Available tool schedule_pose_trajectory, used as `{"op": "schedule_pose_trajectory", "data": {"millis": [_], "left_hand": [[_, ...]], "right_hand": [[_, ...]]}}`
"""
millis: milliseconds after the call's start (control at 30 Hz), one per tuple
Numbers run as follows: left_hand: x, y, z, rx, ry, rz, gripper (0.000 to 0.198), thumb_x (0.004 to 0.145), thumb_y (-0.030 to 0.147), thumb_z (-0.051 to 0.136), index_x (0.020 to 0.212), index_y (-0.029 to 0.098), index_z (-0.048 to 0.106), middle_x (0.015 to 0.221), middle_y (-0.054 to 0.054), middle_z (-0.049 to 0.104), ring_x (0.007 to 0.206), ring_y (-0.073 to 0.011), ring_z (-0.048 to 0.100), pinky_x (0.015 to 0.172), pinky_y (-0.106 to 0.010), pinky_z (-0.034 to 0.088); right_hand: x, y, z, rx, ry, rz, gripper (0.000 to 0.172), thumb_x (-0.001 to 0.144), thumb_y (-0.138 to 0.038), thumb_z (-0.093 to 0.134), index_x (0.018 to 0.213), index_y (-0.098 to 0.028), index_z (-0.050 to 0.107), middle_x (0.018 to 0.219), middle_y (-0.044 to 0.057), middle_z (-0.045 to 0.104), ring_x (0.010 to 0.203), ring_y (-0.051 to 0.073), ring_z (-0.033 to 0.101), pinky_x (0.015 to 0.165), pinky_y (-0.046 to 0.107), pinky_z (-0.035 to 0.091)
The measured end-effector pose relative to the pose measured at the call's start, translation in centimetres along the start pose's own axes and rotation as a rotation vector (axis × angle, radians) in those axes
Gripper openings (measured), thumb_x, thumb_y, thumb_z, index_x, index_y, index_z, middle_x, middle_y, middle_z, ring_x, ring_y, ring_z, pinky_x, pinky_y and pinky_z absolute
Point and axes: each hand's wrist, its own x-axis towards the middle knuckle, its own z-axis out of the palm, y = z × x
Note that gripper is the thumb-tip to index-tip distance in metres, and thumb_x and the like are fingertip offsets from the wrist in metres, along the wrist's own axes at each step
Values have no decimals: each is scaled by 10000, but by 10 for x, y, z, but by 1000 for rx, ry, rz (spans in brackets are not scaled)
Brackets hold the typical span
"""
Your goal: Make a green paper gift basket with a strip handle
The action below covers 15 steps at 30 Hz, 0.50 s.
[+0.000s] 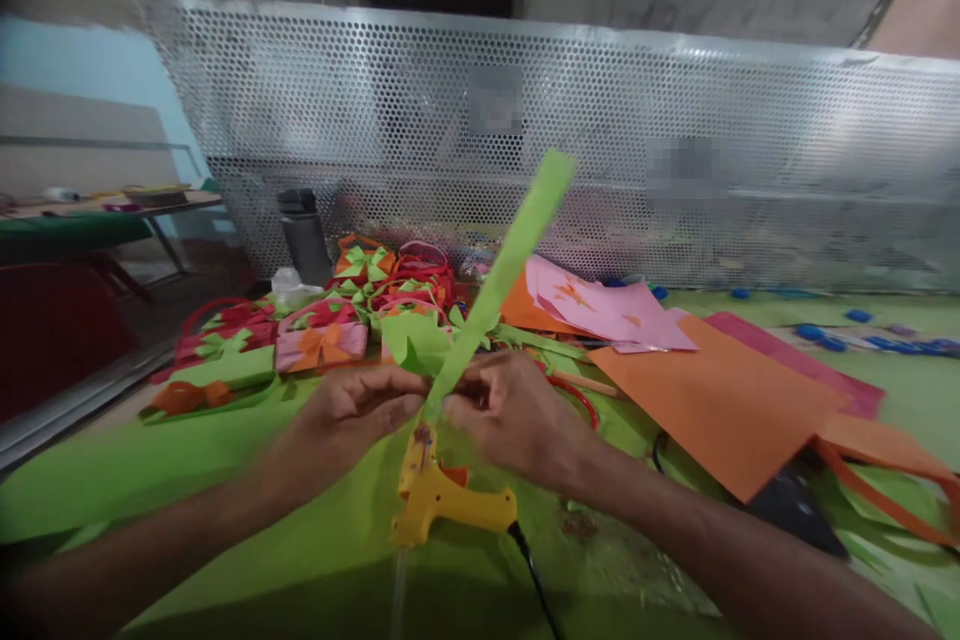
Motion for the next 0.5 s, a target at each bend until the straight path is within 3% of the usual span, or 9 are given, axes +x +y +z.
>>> {"op": "schedule_pose_trajectory", "data": {"millis": [167, 300, 400, 500], "left_hand": [[8, -5, -3, -322, 102, -43, 228, 641, 162, 694, 816, 169, 546, 669, 26, 611, 634, -106, 571, 612, -218, 439], [9, -9, -3, -439, 90, -35, 301, 637, 100, 699, 838, 191, 494, 685, 40, 611, 678, -111, 592, 663, -242, 467], [10, -12, -5, -400, 134, -63, 369, 634, 90, 707, 946, 186, 534, 775, 10, 647, 743, -116, 603, 686, -230, 478], [11, -17, -8, -331, 189, -77, 334, 627, 120, 724, 933, 171, 599, 847, -4, 665, 771, -107, 605, 692, -197, 485]], "right_hand": [[-5, 8, -6, 280, 284, 29, 141, 781, -228, 529, 663, -178, 586, 625, -12, 580, 594, 133, 554, 551, 249, 452], [-8, 5, -5, 337, 330, -6, 116, 796, -241, 539, 714, -193, 604, 658, -6, 597, 641, 143, 575, 640, 281, 488], [-10, 2, -2, 258, 339, -77, 103, 808, -229, 522, 760, -207, 609, 712, 4, 620, 698, 152, 585, 665, 287, 484], [-10, 3, -1, 143, 388, -175, 88, 809, -196, 508, 797, -223, 590, 793, 12, 632, 761, 157, 590, 707, 305, 480]]}}
